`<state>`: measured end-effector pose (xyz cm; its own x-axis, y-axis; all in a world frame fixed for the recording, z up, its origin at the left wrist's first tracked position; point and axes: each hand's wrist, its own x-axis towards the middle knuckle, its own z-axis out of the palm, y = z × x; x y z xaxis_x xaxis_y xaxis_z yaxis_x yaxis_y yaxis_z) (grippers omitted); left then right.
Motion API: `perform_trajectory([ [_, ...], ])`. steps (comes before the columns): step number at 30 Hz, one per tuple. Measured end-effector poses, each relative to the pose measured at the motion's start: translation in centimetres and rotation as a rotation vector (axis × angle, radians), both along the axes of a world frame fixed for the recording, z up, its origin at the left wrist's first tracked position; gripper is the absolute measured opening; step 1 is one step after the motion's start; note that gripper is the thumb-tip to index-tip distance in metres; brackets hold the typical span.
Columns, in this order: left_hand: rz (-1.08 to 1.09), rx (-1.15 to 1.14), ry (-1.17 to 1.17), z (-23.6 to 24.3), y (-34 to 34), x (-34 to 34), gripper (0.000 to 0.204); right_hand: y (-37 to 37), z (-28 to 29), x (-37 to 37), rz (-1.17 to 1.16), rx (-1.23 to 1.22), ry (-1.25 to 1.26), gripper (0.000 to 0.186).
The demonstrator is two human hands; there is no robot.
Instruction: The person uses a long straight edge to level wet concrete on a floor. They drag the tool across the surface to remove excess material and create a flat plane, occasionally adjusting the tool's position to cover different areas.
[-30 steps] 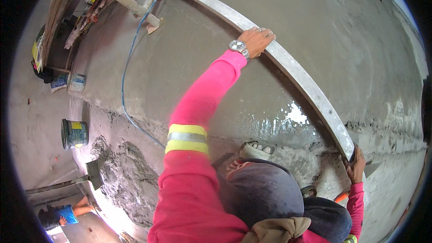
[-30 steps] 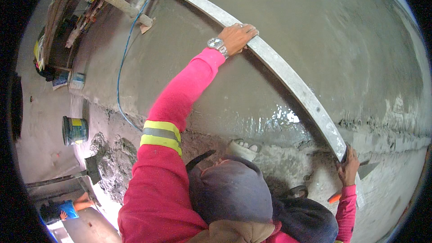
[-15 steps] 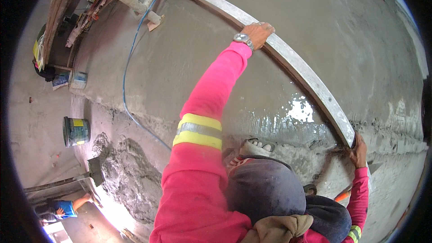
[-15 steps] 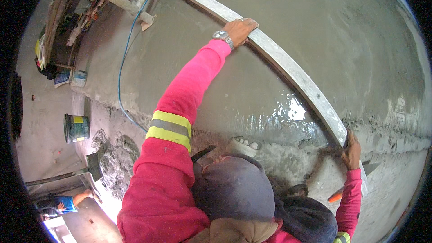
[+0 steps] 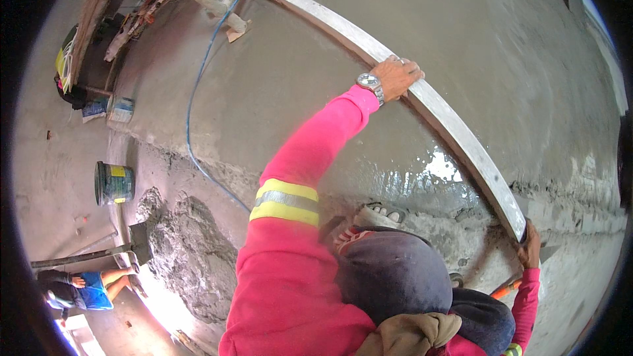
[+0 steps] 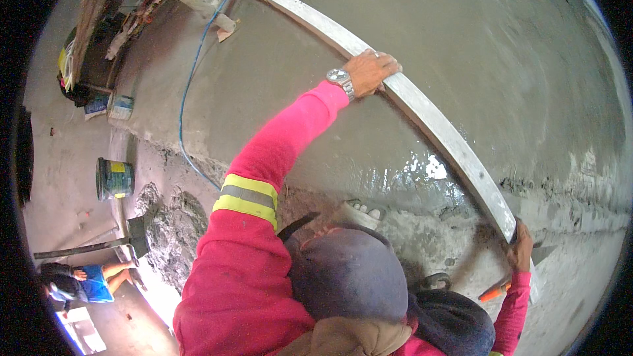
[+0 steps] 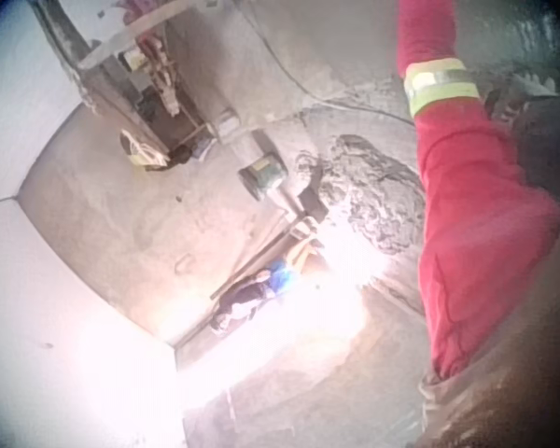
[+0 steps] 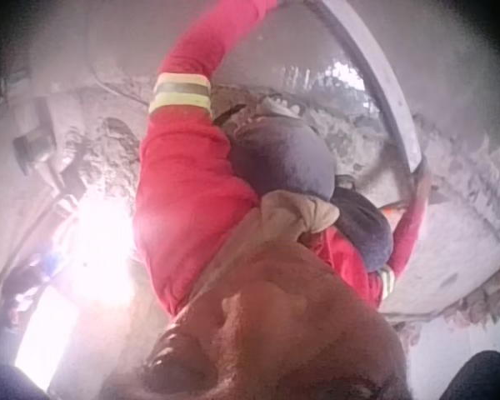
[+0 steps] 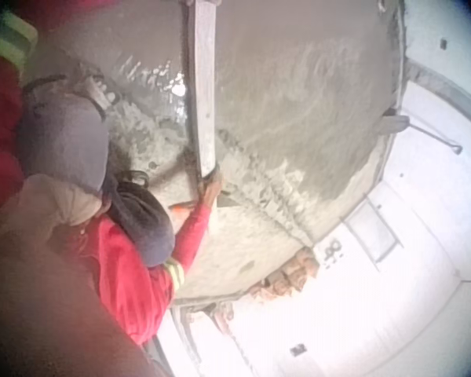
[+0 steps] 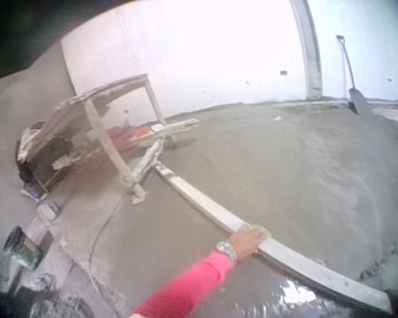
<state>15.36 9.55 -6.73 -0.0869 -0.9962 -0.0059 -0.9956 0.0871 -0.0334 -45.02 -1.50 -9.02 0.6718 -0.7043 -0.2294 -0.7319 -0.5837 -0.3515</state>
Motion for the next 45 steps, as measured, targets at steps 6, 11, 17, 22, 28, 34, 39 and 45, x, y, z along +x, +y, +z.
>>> perform_trajectory([
  [6, 0.04, -0.02, -0.03, -0.3, 0.3, 3.5, 0.058, 1.5, 1.0, -2.5, -0.066, 0.009, 0.062, 0.074],
  [11, 0.058, 0.008, 0.011, 0.3, -0.5, 4.8, 0.061, 1.1, 2.3, 1.6, -0.035, -0.042, 0.062, 0.079],
  [17, 0.166, 0.021, 0.001, 1.2, -3.3, 8.0, 0.061, -5.2, -0.5, 5.0, 0.087, -0.145, -0.022, 0.073],
  [22, 0.213, -0.123, -0.038, 0.3, -7.2, 13.7, 0.063, -12.8, 0.9, 10.6, 0.08, -0.189, 0.041, 0.07],
  [28, 0.381, -0.154, -0.138, 0.8, -12.9, 16.3, 0.059, -22.8, 0.7, 15.0, 0.081, -0.349, 0.043, 0.069],
  [34, 0.457, -0.232, -0.09, -0.6, -16.9, 18.7, 0.037, -27.8, 2.4, 20.2, 0.005, -0.408, 0.121, 0.061],
  [39, 0.439, -0.219, -0.02, -0.2, -18.3, 20.6, 0.046, -33.1, 0.7, 21.4, 0.048, -0.453, 0.149, 0.065],
  [45, 0.328, -0.384, -0.02, -1.0, -21.4, 19.2, 0.039, -39.4, 1.5, 18.0, -0.003, -0.395, 0.122, 0.073],
])
